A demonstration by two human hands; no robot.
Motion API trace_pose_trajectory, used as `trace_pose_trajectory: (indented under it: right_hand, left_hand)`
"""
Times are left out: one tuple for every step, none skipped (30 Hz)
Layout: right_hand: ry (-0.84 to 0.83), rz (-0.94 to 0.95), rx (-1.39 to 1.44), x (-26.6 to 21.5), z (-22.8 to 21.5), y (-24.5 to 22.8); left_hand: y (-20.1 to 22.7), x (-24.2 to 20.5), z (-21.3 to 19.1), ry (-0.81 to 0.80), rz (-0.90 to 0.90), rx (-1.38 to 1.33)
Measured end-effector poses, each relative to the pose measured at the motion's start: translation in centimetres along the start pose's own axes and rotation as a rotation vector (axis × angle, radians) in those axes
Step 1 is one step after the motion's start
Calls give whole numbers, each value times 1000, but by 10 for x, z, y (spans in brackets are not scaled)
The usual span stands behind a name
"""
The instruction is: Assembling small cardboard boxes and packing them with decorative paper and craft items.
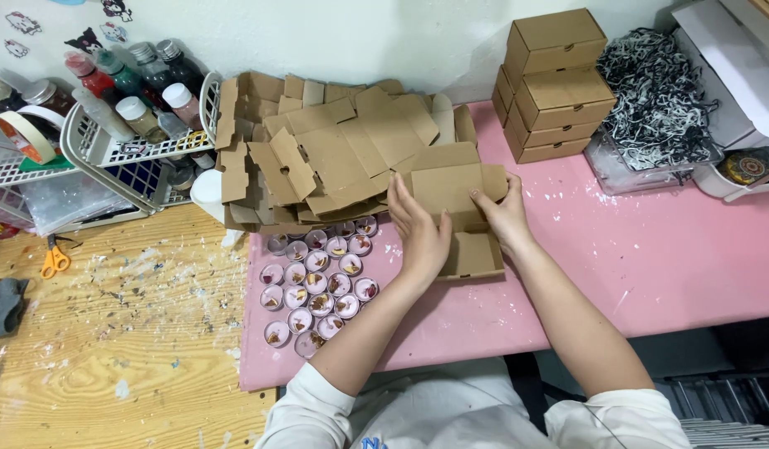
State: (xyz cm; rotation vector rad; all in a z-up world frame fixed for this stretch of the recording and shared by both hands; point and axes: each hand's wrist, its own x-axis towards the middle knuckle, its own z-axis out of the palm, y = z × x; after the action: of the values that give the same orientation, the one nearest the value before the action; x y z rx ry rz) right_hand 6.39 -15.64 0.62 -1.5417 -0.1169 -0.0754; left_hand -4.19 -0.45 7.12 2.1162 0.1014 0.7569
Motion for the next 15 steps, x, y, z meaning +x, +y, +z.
trace_pose_trajectory:
  right_hand:
    - [0, 0, -1, -1, 1, -4]
    - [35, 15, 5, -1, 1, -8]
    - [72, 29, 11, -2, 1, -12]
    - [74, 30, 11, -1, 1, -17]
    - [125, 38, -51, -1, -1, -22]
    - [177, 47, -113, -1, -3, -27]
    - [180, 47, -115, -8, -5, -40]
    - [283, -146, -215, -15, -7, -52]
    - [382, -340, -313, -22, -7, -65]
    - [384, -339, -312, -15, -23, -67]
    - [498, -465, -369, -9, -38, -70]
    - [607, -595, -426, -3, -53, -71]
    - [612, -592, -426, 12, -81, -71]
    - [689, -612, -661, 27, -109, -70]
    - [761, -625, -901, 42, -139, -69]
  left_hand:
    - [-2, 1, 0, 0, 0, -1]
    - [-3, 2, 0, -40, 87, 122]
    - [-5, 3, 0, -81, 176, 245]
    - [-11, 1, 2, -82, 177, 243]
    - [-17, -1, 5, -159, 198, 266]
    - [-23, -3, 9, -235, 220, 288]
    - [-25, -3, 10, -237, 221, 286]
    - [-27, -3, 11, -255, 225, 309]
    - [-29, -3, 12, -272, 229, 335]
    - [-29, -2, 13, -274, 230, 335]
    - [-30, -2, 14, -252, 232, 322]
    - [-31, -2, 14, -230, 233, 308]
    - [-31, -1, 13, -234, 236, 308]
    - [-30, 0, 12, -236, 236, 309]
    - [-29, 1, 11, -238, 235, 309]
